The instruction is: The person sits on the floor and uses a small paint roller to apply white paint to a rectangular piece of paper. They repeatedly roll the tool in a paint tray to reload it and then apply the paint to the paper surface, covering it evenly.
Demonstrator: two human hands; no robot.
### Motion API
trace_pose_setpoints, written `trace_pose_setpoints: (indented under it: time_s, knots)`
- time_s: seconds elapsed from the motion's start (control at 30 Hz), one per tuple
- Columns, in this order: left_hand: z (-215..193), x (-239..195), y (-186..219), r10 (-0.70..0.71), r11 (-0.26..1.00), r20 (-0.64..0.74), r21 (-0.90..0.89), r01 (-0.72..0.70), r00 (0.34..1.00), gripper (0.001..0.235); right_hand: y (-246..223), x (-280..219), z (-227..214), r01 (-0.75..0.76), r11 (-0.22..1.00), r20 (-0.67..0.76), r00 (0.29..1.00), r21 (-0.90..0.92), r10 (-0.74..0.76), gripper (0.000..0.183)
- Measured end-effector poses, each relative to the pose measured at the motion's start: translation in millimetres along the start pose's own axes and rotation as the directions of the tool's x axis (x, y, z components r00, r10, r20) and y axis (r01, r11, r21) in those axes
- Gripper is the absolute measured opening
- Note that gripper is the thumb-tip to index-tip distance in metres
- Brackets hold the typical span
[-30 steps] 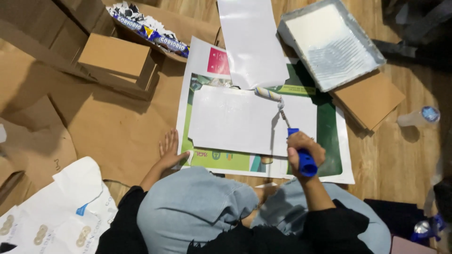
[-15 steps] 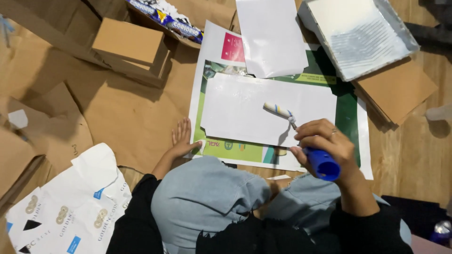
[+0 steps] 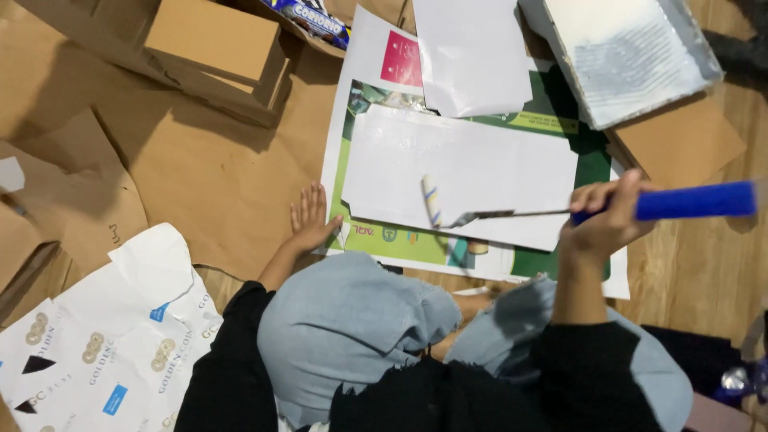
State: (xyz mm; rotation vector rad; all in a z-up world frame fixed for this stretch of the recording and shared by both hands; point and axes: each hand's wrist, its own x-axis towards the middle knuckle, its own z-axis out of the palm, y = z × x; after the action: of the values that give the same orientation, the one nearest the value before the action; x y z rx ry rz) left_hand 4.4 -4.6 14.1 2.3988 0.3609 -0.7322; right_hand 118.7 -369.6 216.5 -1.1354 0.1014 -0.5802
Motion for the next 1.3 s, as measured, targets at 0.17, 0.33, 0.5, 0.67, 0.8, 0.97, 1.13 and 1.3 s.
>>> trace_pose_setpoints:
  time_s: [0.17, 0.33, 0.5, 0.67, 0.8, 0.97, 1.13, 1.3]
  knots:
    - [-5, -3, 3, -0.028, 0.999, 0.027, 0.017, 0.028, 0.999, 0.084, -12, -16, 14, 0.191, 0.981, 0.391, 0.905, -0.017, -0.169, 0.013]
    - [1, -3, 0, -0.008, 1.0, -0.027, 0.026, 0.009, 1.0, 0.089, -17, -3, -17, 0.079, 0.997, 0.605, 0.794, -0.016, -0.053, 0.007]
    - [11, 5, -12, 0.008, 0.999, -0.007, 0.037, -0.008, 1.0, 0.091, 5, -1, -33, -0.035, 0.997, 0.055, 0.998, 0.071, 0.031, 0.022]
    - [25, 37, -48, 0.112, 0.987, -0.057, -0.113, -0.118, 0.992, 0.084, 42, -24, -20, -0.156, 0.981, 0.225, 0.966, 0.119, 0.126, 0.023]
    - [17, 27, -51, 0.123, 0.986, -0.009, -0.11, -0.123, 0.992, 0.081, -18, -20, -2, -0.127, 0.991, 0.358, 0.925, -0.03, 0.129, 0.041]
    - [13, 16, -37, 0.113, 0.986, -0.021, -0.117, -0.115, 0.993, 0.082, -30, 53, -133, 0.003, 0.986, 0.137, 0.99, -0.169, 0.021, 0.042]
    - [9, 11, -30, 0.104, 0.991, -0.047, -0.075, -0.108, 0.993, 0.09, -50, 22, -90, -0.088, 0.995, -0.095, 0.992, -0.054, 0.082, 0.035]
    - [0, 1, -23, 0.133, 0.979, -0.025, -0.151, -0.135, 0.991, 0.091, 5, -27, -65, -0.078, 0.994, 0.194, 0.979, 0.076, 0.062, 0.016]
